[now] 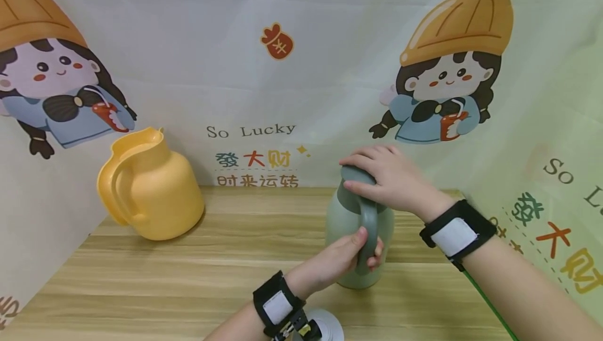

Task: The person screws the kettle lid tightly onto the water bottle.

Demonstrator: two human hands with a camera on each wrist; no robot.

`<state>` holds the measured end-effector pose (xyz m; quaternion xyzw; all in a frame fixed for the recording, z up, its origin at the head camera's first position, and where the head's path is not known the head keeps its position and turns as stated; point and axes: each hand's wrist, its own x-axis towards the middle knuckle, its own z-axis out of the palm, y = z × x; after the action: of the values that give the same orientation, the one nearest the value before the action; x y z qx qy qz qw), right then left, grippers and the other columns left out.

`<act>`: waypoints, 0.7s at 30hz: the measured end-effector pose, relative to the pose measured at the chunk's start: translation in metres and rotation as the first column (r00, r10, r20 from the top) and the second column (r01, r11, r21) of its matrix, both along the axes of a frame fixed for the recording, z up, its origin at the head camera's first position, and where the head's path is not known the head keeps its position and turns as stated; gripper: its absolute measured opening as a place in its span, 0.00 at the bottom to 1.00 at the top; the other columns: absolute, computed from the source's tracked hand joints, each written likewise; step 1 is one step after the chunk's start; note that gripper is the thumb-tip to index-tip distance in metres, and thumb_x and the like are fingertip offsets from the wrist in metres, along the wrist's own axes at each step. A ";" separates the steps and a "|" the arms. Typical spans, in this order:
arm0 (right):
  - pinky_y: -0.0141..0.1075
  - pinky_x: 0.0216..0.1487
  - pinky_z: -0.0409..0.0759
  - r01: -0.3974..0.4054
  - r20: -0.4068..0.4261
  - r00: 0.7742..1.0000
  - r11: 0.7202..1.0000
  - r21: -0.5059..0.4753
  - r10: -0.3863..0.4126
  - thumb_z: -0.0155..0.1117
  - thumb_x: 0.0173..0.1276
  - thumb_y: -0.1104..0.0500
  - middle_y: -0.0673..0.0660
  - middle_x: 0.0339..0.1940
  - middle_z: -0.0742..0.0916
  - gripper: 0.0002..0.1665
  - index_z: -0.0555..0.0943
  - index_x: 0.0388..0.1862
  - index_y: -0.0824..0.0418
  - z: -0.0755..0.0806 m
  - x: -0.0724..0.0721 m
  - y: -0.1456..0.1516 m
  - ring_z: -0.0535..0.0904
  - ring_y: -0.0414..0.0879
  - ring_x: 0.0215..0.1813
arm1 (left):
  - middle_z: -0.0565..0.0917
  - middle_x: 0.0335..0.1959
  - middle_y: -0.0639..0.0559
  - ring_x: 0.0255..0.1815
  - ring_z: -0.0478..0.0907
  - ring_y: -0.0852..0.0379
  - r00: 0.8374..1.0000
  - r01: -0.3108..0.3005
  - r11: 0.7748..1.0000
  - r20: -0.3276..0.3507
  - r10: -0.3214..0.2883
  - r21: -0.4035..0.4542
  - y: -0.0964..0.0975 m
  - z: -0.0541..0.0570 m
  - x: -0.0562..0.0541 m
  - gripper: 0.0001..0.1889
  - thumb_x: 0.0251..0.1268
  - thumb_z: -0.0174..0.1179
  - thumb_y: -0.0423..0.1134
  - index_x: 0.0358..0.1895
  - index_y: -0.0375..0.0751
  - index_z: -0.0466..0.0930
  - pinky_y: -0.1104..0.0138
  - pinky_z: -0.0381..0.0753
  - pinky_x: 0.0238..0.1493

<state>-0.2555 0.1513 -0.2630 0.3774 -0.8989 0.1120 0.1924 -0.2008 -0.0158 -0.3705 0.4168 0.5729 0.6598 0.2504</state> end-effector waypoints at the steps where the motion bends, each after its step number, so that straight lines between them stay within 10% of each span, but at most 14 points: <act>1: 0.52 0.64 0.58 0.015 -0.009 1.000 1.000 -0.005 -0.015 0.57 0.68 0.39 0.54 0.57 0.80 0.28 0.77 0.61 0.51 -0.001 0.001 -0.001 0.69 0.54 0.62 | 0.66 0.29 0.53 0.34 0.65 0.61 1.000 0.000 1.000 0.001 0.000 -0.001 0.000 0.000 0.000 0.35 0.70 0.26 0.66 0.40 0.31 0.63 0.71 0.64 0.43; 12: 0.55 0.61 0.60 0.205 0.007 0.979 0.978 -0.029 -0.205 0.54 0.69 0.38 0.58 0.58 0.79 0.29 0.77 0.60 0.53 -0.004 0.012 -0.014 0.69 0.58 0.62 | 0.66 0.29 0.54 0.33 0.65 0.61 1.000 -0.018 1.000 0.014 0.018 -0.007 0.000 0.000 0.003 0.34 0.72 0.26 0.64 0.39 0.32 0.63 0.71 0.64 0.43; 21: 0.56 0.56 0.64 0.407 0.019 0.913 0.914 0.000 -0.406 0.50 0.70 0.36 0.61 0.56 0.79 0.31 0.75 0.61 0.54 -0.002 0.024 -0.031 0.71 0.61 0.58 | 0.66 0.28 0.53 0.33 0.64 0.61 0.999 -0.032 0.999 0.003 0.032 0.011 0.001 0.002 0.004 0.35 0.71 0.27 0.65 0.38 0.30 0.63 0.70 0.63 0.42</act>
<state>-0.2319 0.1208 -0.2649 0.1809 -0.9592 0.0749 0.2039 -0.1973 -0.0143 -0.3685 0.4079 0.5755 0.6675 0.2384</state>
